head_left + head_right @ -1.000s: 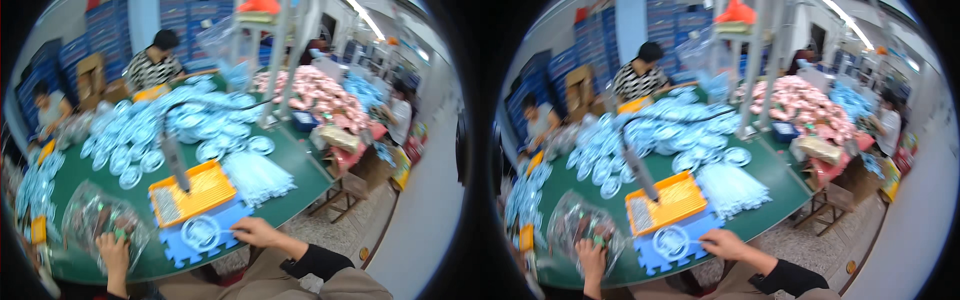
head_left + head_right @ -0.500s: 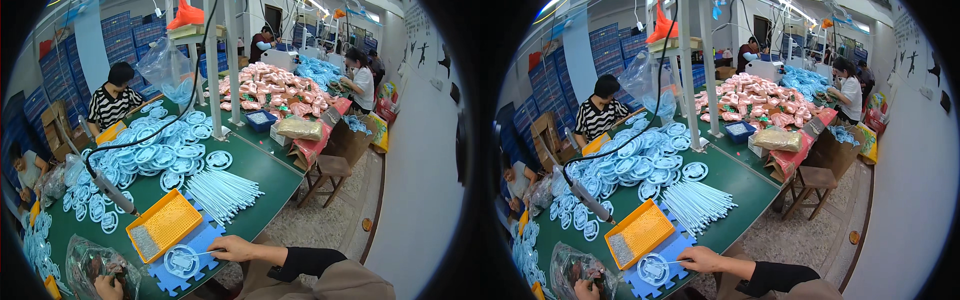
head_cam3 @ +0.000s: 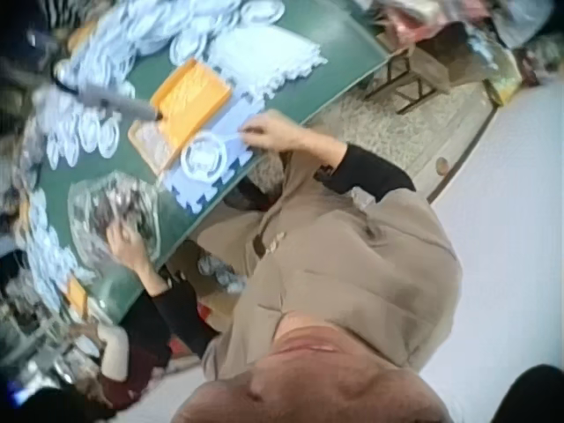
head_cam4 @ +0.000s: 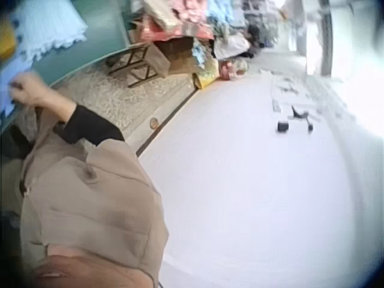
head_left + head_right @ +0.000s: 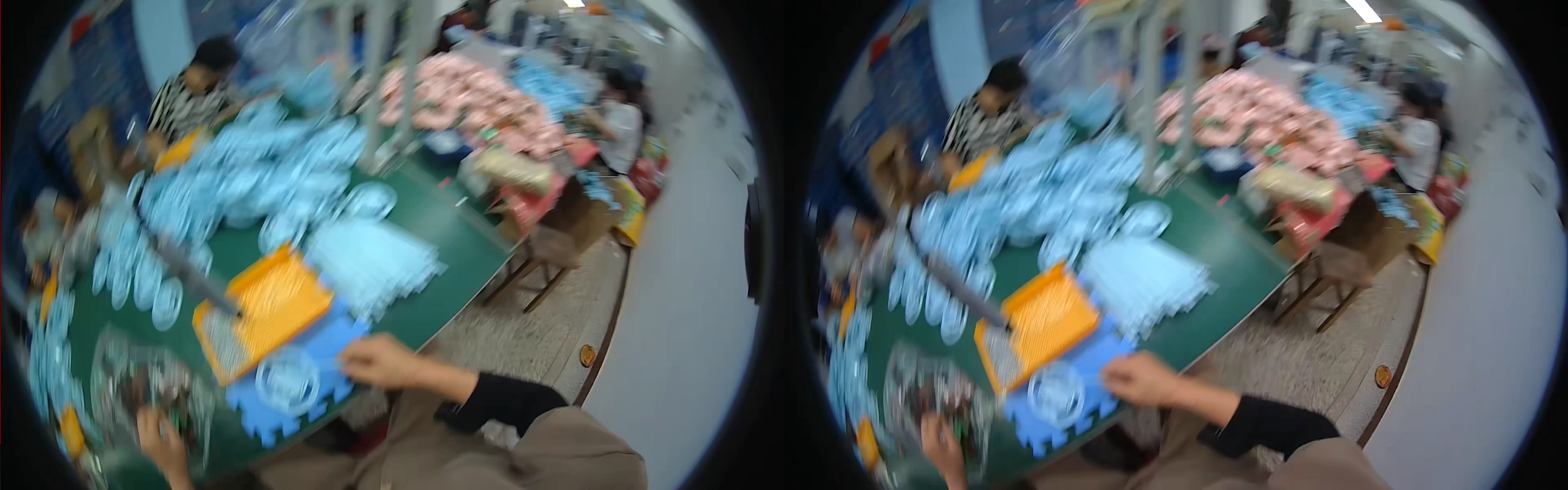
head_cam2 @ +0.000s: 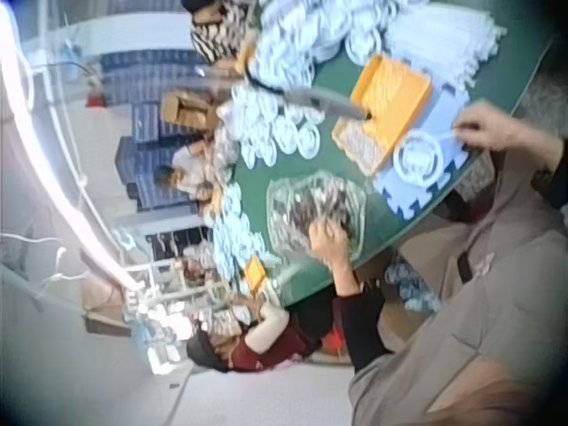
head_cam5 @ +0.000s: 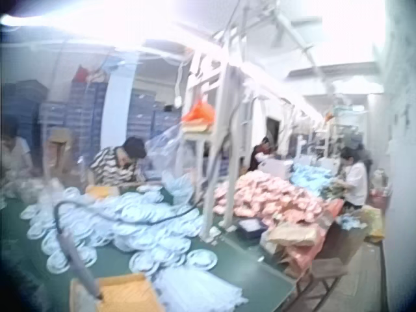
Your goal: Assembling plastic toy parts using a power screwdriver on a production line.
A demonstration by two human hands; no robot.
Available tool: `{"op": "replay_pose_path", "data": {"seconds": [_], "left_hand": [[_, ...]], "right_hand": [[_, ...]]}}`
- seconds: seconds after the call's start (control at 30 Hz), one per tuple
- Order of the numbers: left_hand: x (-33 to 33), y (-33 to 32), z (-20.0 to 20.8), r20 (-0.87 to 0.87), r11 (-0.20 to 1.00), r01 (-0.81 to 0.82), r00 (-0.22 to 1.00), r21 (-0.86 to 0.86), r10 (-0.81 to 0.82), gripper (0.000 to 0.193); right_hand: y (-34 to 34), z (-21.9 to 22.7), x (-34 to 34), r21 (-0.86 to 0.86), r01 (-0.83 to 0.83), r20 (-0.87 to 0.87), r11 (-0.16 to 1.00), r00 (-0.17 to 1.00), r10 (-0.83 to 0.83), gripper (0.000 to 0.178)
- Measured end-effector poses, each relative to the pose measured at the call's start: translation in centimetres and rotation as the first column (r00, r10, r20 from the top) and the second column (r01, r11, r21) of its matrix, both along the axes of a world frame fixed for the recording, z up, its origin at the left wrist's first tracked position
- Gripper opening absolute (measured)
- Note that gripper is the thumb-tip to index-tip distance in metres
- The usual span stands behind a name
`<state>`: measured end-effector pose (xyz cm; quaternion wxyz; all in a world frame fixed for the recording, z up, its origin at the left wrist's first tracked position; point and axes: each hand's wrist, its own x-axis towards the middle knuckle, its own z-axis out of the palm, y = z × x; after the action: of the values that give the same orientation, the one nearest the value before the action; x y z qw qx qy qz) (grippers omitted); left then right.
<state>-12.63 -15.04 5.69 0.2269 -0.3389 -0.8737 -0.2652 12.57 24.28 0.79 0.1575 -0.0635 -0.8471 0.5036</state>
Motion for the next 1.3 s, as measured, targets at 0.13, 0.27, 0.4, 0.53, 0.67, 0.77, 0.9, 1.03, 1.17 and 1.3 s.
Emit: {"op": "replay_pose_path", "data": {"seconds": [0.13, 0.27, 0.4, 0.53, 0.67, 0.77, 0.9, 1.03, 1.17, 1.3], "left_hand": [[3.6, 8.8, 3.1, 0.62, 0.935, 0.078, 0.73, 0.345, -0.289, 0.013], [5.6, 13.9, 2.5, 0.756, 0.914, 0.32, 0.526, 0.248, -0.389, 0.016], [5.4, 16.9, 0.4, 0.754, 0.906, 0.419, 0.574, 0.066, -0.32, 0.02], [6.0, 18.7, 0.5, 0.747, 0.925, 0.379, 0.62, -0.018, -0.24, 0.022], [8.0, 18.2, -1.0, 0.143, 0.959, 0.276, 0.954, -0.069, -0.265, 0.018], [12.3, 16.4, -1.7, 0.095, 0.958, 0.288, 0.954, -0.011, -0.286, 0.027], [16.1, 17.6, -4.0, 0.063, 0.949, 0.314, 0.947, 0.0, -0.314, 0.032], [14.2, 17.0, -5.1, -0.006, 0.931, 0.365, 0.931, 0.03, -0.365, 0.032], [12.0, 15.8, -5.0, 0.046, 0.864, 0.503, 0.863, 0.01, -0.503, 0.028], [11.2, 15.4, -4.8, 0.083, 0.842, 0.535, 0.838, 0.063, -0.539, 0.027]], "right_hand": [[1.9, 2.5, 0.9, -0.032, 0.155, 0.003, 0.987, 0.988, -0.155, 0.018], [1.8, 2.7, -1.3, -0.217, 0.11, 0.024, 0.97, 0.994, -0.108, 0.018], [0.4, 2.6, -2.3, -0.121, 0.102, 0.086, 0.987, 0.992, -0.092, 0.017], [-1.1, 3.4, -2.7, -0.017, 0.05, -0.032, 0.999, 0.998, -0.051, 0.015], [-1.3, 3.6, -4.4, 0.106, -0.005, -0.059, 0.994, 0.998, 0.011, 0.016], [-1.7, 3.0, -6.6, 0.248, -0.087, -0.092, 0.965, 0.989, 0.113, 0.019], [-2.6, 2.5, -9.4, 0.384, -0.189, -0.068, 0.904, 0.97, 0.232, 0.016], [-2.6, 2.1, -9.8, 0.459, -0.231, 0.007, 0.858, 0.967, 0.257, 0.016], [-3.4, 1.8, -9.0, 0.437, -0.182, 0.035, 0.881, 0.982, 0.186, 0.02], [-4.3, 2.0, -8.2, 0.445, -0.132, 0.034, 0.886, 0.991, 0.131, 0.02]]}}
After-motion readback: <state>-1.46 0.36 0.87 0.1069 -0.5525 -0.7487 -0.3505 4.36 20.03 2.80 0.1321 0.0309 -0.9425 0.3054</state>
